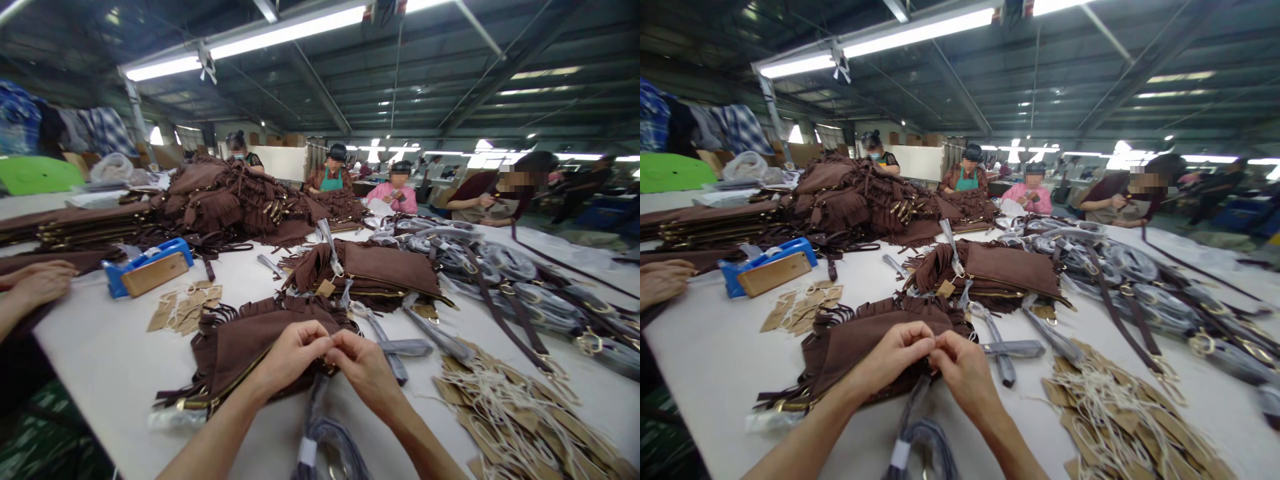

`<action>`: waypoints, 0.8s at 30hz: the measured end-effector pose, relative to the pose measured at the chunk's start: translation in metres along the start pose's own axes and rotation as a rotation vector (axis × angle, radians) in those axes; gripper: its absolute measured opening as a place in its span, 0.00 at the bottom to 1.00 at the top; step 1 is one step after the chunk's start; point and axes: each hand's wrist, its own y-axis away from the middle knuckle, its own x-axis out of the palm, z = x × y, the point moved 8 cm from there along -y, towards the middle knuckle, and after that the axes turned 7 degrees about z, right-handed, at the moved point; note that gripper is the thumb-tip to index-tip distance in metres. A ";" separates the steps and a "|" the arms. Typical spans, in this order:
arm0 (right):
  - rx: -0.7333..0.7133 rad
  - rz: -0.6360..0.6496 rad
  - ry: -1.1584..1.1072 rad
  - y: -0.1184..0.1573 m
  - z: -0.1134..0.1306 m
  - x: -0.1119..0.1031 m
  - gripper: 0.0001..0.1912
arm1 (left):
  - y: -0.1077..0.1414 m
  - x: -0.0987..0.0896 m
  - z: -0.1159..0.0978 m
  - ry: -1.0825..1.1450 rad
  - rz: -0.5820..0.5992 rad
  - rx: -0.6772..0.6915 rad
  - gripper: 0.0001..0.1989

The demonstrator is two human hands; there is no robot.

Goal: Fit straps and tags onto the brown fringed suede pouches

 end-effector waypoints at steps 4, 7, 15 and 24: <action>-0.084 -0.039 -0.028 -0.003 -0.001 -0.014 0.10 | 0.000 -0.004 0.015 0.412 0.055 -0.137 0.27; -0.193 -0.133 0.165 0.001 0.009 -0.018 0.10 | -0.001 -0.005 0.024 0.588 0.019 -0.186 0.28; -0.510 -0.269 0.668 0.016 0.055 0.002 0.13 | 0.002 0.003 0.025 0.563 -0.073 -0.171 0.31; -0.368 -0.254 0.595 0.003 0.043 0.002 0.12 | 0.002 0.008 0.018 0.423 -0.024 -0.132 0.23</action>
